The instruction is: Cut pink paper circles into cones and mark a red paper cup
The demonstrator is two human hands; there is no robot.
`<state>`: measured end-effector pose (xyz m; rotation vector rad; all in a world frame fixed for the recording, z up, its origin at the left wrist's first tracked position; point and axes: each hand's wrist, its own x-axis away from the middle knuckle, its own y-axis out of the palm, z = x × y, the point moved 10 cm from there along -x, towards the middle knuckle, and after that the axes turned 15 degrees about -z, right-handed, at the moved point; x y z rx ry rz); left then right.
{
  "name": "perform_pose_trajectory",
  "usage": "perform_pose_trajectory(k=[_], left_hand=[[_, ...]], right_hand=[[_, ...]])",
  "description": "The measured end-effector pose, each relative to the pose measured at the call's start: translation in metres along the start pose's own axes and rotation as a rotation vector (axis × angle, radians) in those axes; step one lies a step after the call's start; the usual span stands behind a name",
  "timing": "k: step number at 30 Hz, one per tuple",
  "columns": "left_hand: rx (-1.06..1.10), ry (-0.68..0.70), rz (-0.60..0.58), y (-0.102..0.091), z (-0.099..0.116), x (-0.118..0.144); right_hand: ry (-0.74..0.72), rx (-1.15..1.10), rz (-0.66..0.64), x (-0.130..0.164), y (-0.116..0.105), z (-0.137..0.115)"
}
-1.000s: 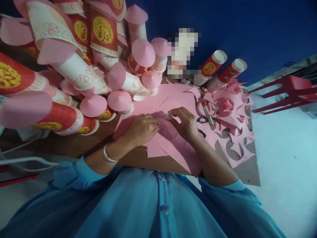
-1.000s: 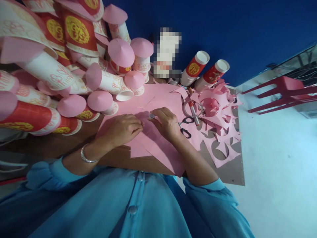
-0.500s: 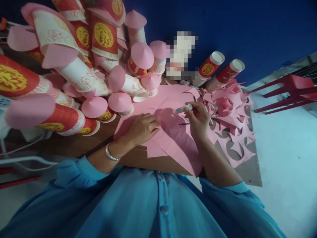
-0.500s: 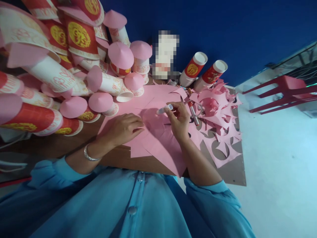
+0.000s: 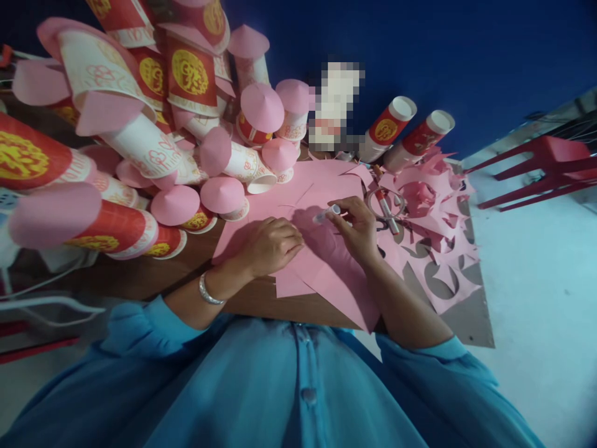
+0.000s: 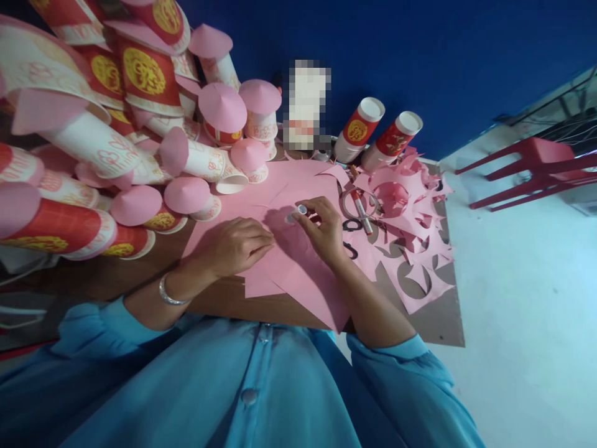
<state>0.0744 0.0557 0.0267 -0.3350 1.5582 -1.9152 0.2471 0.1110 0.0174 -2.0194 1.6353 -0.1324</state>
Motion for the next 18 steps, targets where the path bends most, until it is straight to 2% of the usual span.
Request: perform_pose_trajectory(k=[3,6,9,12,15,18], left_hand=[[0.011,-0.011,-0.050,0.003,-0.001,-0.001],[0.042,-0.006,0.006,-0.005,-0.001,0.001],[0.166,-0.076,0.170,-0.021,-0.011,0.006],[0.348,-0.178,0.299,-0.029,-0.026,0.013],[0.407,-0.184,0.322,-0.032,-0.026,0.014],[0.374,-0.136,0.338,-0.038,-0.017,0.012]], right_hand=[[0.006,-0.014,0.110,0.002,-0.016,0.003],[0.066,-0.282,0.149,0.002,-0.020,0.021],[0.138,-0.547,0.018,0.001,0.001,0.030],[0.194,-0.654,-0.140,0.004,0.028,0.025],[0.201,-0.667,-0.211,0.008,0.043,0.016],[0.187,-0.627,-0.235,0.010,0.045,0.010]])
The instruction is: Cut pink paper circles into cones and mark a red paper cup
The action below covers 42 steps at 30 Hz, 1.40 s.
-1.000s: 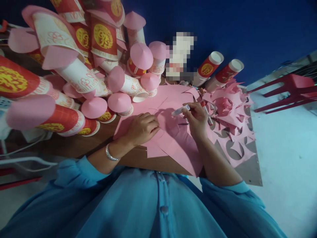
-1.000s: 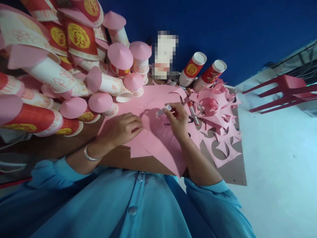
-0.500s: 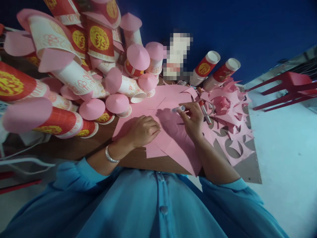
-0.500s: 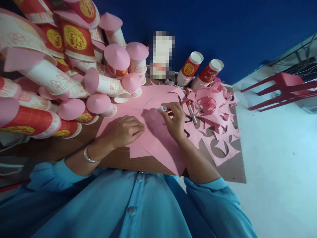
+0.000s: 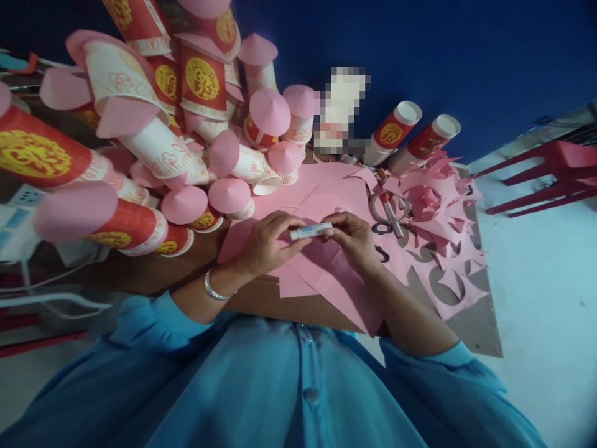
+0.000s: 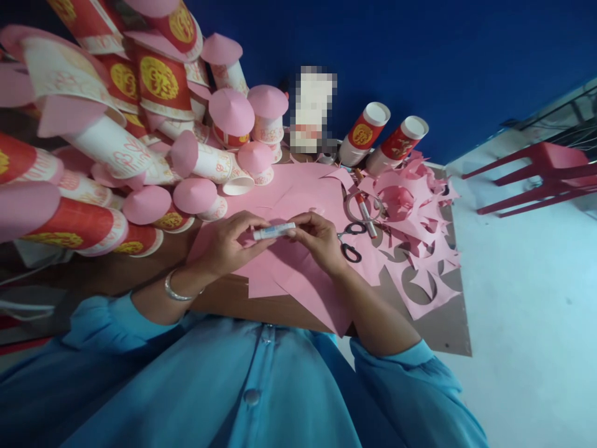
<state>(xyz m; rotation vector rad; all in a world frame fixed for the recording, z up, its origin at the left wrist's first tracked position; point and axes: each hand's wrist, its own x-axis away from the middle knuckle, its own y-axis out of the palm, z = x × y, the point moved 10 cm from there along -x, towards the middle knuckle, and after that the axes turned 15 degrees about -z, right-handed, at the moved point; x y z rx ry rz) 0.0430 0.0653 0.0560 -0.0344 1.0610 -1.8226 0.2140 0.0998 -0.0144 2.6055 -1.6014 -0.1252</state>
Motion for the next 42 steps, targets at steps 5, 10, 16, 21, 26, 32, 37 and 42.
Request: perform_pose_trajectory(k=[5,10,16,21,26,32,37,42], left_hand=[[-0.022,0.051,0.024,-0.003,0.008,-0.001],[-0.042,0.016,-0.015,0.002,0.004,-0.001],[-0.038,0.019,-0.010,0.001,0.004,-0.001],[-0.042,0.047,-0.003,0.002,0.006,0.000],[-0.042,0.007,-0.051,0.007,0.002,-0.001],[-0.010,0.025,-0.014,0.003,0.001,0.000],[0.049,-0.026,-0.035,0.005,-0.008,0.000],[-0.144,0.103,-0.100,0.008,0.007,-0.002]], right_hand=[[0.043,0.113,-0.028,0.002,0.001,-0.003],[0.130,0.219,-0.087,0.001,0.007,-0.001],[0.032,0.218,-0.090,0.000,0.006,-0.012],[0.080,0.219,-0.113,0.001,0.008,-0.007],[0.119,0.243,-0.123,0.002,0.007,-0.003],[0.025,0.021,-0.170,0.000,0.015,-0.002],[-0.148,-0.080,0.010,0.001,-0.007,-0.015],[-0.318,0.296,0.264,0.018,-0.033,-0.048]])
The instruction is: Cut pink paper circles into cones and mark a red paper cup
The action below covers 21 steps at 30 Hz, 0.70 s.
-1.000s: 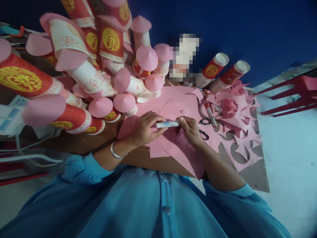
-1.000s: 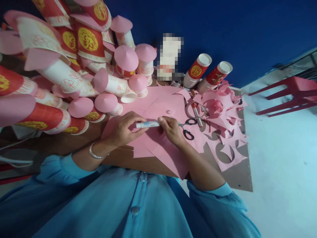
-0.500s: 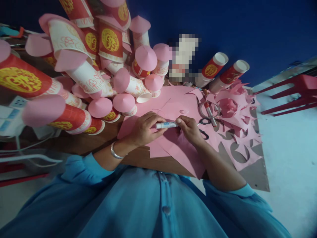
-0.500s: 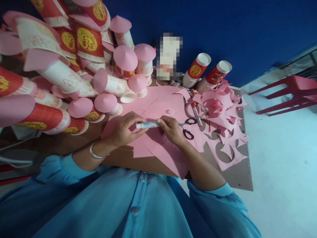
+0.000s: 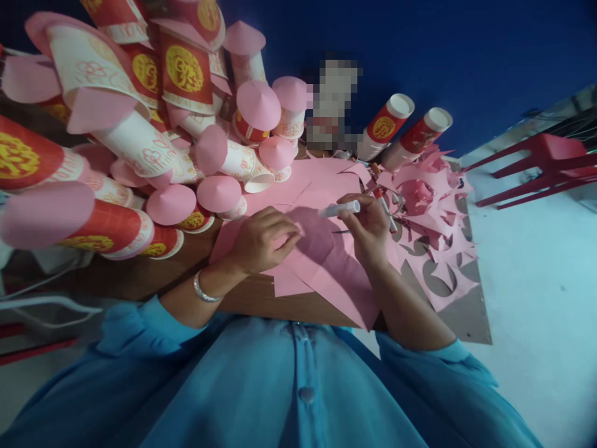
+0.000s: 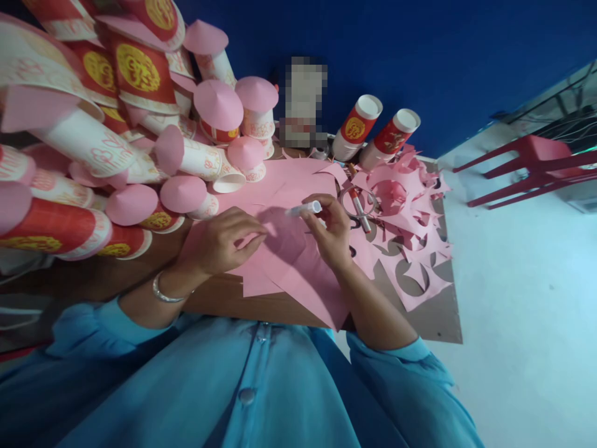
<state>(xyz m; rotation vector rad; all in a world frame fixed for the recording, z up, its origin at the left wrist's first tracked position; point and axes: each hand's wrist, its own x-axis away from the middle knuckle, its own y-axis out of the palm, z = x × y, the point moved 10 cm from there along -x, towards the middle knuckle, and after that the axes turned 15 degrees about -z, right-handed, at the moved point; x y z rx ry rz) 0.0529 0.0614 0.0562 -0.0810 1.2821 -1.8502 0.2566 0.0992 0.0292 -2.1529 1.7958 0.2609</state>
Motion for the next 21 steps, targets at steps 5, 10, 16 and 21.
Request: perform_pose_trajectory(k=[5,10,16,21], left_hand=[[-0.140,0.045,-0.204,0.022,0.004,-0.001],[-0.225,0.053,-0.281,0.035,0.003,0.000],[-0.270,0.055,-0.282,0.034,0.005,0.000],[-0.246,0.032,-0.312,0.035,0.003,0.000]], right_hand=[[-0.097,0.412,-0.155,0.003,0.024,-0.017],[-0.186,0.532,-0.264,0.003,0.046,-0.021],[-0.249,0.622,-0.324,0.002,0.059,-0.020],[-0.223,0.694,-0.369,0.000,0.064,-0.013]])
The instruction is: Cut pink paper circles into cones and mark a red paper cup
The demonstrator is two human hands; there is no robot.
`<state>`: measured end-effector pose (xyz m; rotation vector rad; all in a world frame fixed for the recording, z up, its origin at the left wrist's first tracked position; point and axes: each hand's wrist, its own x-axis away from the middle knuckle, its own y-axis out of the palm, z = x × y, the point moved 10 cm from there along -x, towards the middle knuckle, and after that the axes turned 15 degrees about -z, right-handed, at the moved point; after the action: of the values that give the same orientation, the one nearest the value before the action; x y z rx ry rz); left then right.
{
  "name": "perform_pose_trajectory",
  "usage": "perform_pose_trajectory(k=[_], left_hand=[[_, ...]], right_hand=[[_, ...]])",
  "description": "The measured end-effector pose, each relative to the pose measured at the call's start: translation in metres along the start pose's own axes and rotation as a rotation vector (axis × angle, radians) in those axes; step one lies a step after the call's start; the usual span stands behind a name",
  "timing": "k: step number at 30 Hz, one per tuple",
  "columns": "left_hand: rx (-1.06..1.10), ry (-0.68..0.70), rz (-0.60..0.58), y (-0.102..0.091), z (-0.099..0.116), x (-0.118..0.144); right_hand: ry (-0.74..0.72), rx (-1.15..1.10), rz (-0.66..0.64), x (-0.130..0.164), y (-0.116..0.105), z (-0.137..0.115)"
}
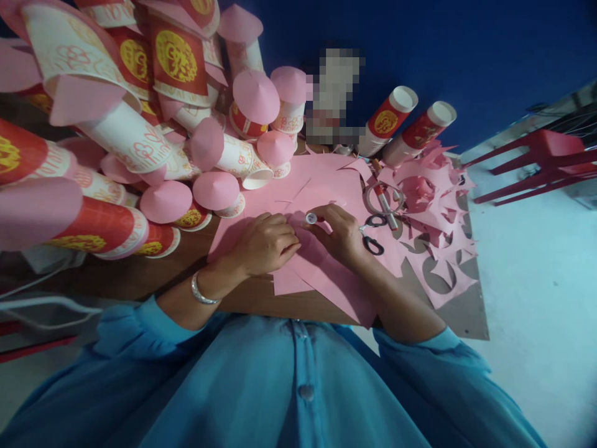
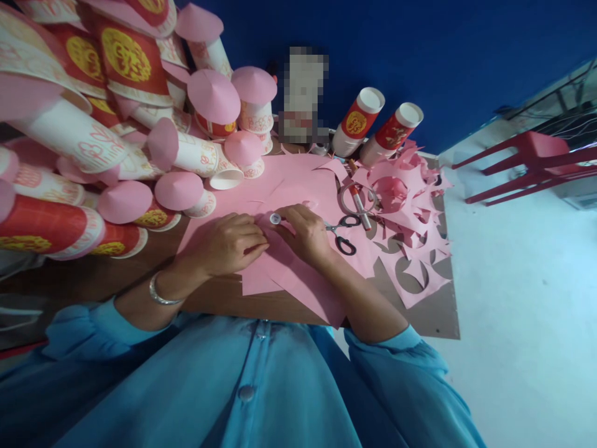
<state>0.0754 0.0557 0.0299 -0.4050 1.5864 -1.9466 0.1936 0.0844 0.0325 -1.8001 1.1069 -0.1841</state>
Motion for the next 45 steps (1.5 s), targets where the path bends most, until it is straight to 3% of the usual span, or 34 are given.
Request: perform_pose_trajectory(k=[17,29,36,42,45], left_hand=[[0.048,-0.015,0.033,0.006,-0.005,0.003],[0.116,-0.047,-0.011,0.010,-0.009,0.003],[0.096,-0.040,-0.001,0.012,-0.008,0.003],[0.045,-0.054,-0.021,0.010,-0.008,0.002],[0.047,-0.063,-0.041,0.012,-0.008,0.002]], right_hand=[[0.019,0.098,-0.003,-0.001,-0.010,0.010],[0.030,0.126,0.001,-0.001,-0.013,0.015],[0.050,0.072,0.204,0.008,-0.047,0.001],[-0.014,-0.025,0.007,-0.001,-0.010,-0.008],[-0.050,0.001,-0.030,-0.003,0.002,-0.009]])
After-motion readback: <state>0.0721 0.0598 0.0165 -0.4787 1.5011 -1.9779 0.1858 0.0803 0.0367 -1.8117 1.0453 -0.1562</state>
